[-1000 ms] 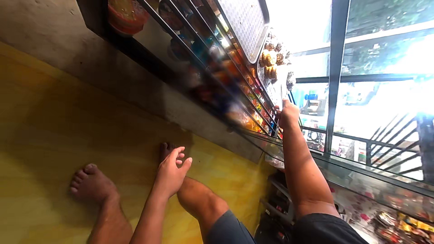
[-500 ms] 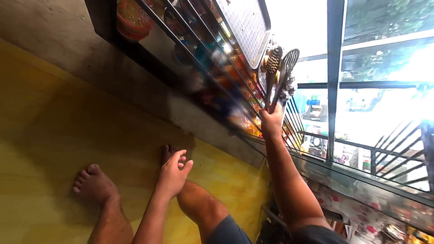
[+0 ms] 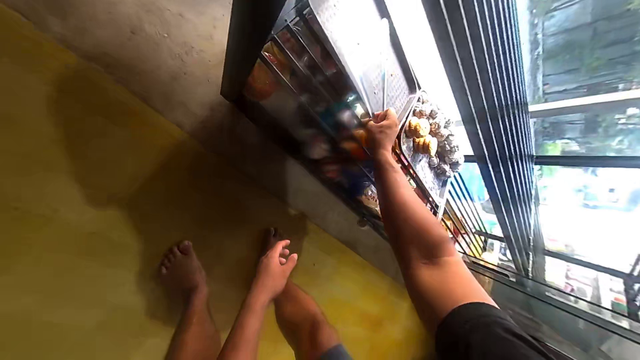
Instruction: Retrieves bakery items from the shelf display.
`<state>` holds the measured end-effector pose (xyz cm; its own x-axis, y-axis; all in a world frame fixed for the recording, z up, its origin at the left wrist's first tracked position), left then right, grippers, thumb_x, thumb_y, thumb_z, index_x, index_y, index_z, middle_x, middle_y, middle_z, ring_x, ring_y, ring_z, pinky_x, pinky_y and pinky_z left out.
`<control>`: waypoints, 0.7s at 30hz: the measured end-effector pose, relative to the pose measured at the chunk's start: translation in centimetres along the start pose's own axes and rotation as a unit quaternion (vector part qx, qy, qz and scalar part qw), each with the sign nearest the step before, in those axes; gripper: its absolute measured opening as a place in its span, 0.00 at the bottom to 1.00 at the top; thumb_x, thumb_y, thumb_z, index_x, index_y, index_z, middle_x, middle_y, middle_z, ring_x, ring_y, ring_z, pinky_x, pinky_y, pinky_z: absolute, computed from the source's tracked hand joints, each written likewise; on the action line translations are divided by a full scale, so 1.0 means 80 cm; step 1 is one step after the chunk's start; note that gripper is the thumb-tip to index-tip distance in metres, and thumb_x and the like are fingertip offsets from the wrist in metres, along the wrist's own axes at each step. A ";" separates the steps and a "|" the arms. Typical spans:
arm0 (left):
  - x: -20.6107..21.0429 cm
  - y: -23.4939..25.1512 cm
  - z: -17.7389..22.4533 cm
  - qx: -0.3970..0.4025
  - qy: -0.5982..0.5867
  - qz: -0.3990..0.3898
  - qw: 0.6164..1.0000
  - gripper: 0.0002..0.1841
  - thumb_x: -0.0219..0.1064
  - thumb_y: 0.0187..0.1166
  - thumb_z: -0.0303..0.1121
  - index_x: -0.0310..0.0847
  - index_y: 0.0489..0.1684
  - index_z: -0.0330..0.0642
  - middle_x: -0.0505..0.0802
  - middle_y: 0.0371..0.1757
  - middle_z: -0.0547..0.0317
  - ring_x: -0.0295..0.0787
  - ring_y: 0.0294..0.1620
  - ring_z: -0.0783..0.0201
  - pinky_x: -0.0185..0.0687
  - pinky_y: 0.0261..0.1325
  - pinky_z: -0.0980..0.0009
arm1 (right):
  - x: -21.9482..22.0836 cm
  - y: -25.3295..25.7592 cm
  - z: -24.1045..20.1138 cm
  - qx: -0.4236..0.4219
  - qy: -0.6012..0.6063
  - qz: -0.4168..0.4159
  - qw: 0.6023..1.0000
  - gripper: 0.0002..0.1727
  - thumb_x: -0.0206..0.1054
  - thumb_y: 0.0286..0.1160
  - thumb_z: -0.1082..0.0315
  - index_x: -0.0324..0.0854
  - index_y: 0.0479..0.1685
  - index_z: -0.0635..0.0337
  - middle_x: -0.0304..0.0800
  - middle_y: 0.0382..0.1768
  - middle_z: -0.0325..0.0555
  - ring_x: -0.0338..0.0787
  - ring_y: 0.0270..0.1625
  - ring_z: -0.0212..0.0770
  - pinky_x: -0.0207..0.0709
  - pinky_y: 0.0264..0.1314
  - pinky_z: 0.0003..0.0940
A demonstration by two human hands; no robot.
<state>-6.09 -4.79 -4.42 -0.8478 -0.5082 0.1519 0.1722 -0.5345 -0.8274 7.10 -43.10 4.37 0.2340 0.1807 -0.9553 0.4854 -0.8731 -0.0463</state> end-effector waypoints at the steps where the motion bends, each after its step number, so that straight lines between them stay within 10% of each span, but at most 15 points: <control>1: 0.001 -0.002 -0.008 -0.005 0.000 -0.001 1.000 0.25 0.65 0.85 0.37 0.72 0.80 0.39 0.87 0.68 0.44 0.88 0.64 0.53 0.82 0.69 0.55 | 0.000 -0.011 -0.001 -0.012 0.019 0.006 1.000 0.13 0.75 0.60 0.69 0.81 0.41 0.65 0.88 0.39 0.55 0.89 0.46 0.53 0.80 0.52 0.57; 8: -0.017 -0.021 -0.038 -0.023 -0.101 0.043 0.994 0.24 0.63 0.86 0.33 0.71 0.79 0.33 0.87 0.67 0.37 0.88 0.65 0.49 0.81 0.70 0.53 | -0.010 -0.090 0.025 -0.071 0.050 0.025 0.996 0.12 0.76 0.62 0.69 0.83 0.38 0.69 0.87 0.36 0.56 0.87 0.42 0.52 0.79 0.49 0.53; 16: -0.043 -0.003 0.133 0.144 -0.337 0.033 0.930 0.29 0.55 0.86 0.37 0.58 0.86 0.36 0.83 0.72 0.43 0.85 0.68 0.53 0.85 0.66 0.56 | -0.034 -0.228 0.082 -0.138 0.101 -0.042 0.984 0.09 0.76 0.56 0.77 0.86 0.35 0.71 0.92 0.44 0.60 0.92 0.50 0.54 0.86 0.56 0.52; 21: -0.037 -0.016 0.145 0.185 -0.456 0.065 0.868 0.09 0.54 0.86 0.27 0.78 0.53 0.35 0.91 0.44 0.59 0.90 0.47 0.68 0.88 0.56 0.66 | -0.073 -0.311 0.088 -0.189 0.115 -0.091 0.971 0.09 0.75 0.51 0.77 0.86 0.31 0.72 0.93 0.43 0.60 0.93 0.51 0.55 0.87 0.57 0.47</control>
<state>2.02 -10.49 2.46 -0.0875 -0.8134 0.5751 0.5284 -0.5273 -0.6654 -12.24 -25.64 9.01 0.2763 0.4498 -0.8493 0.8003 -0.5970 -0.0558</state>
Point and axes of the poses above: each hand's wrist, its own y-axis towards the middle knuckle, its own x-axis out of the palm, z = x × y, the point moved 4 cm from there along y, towards the middle knuckle
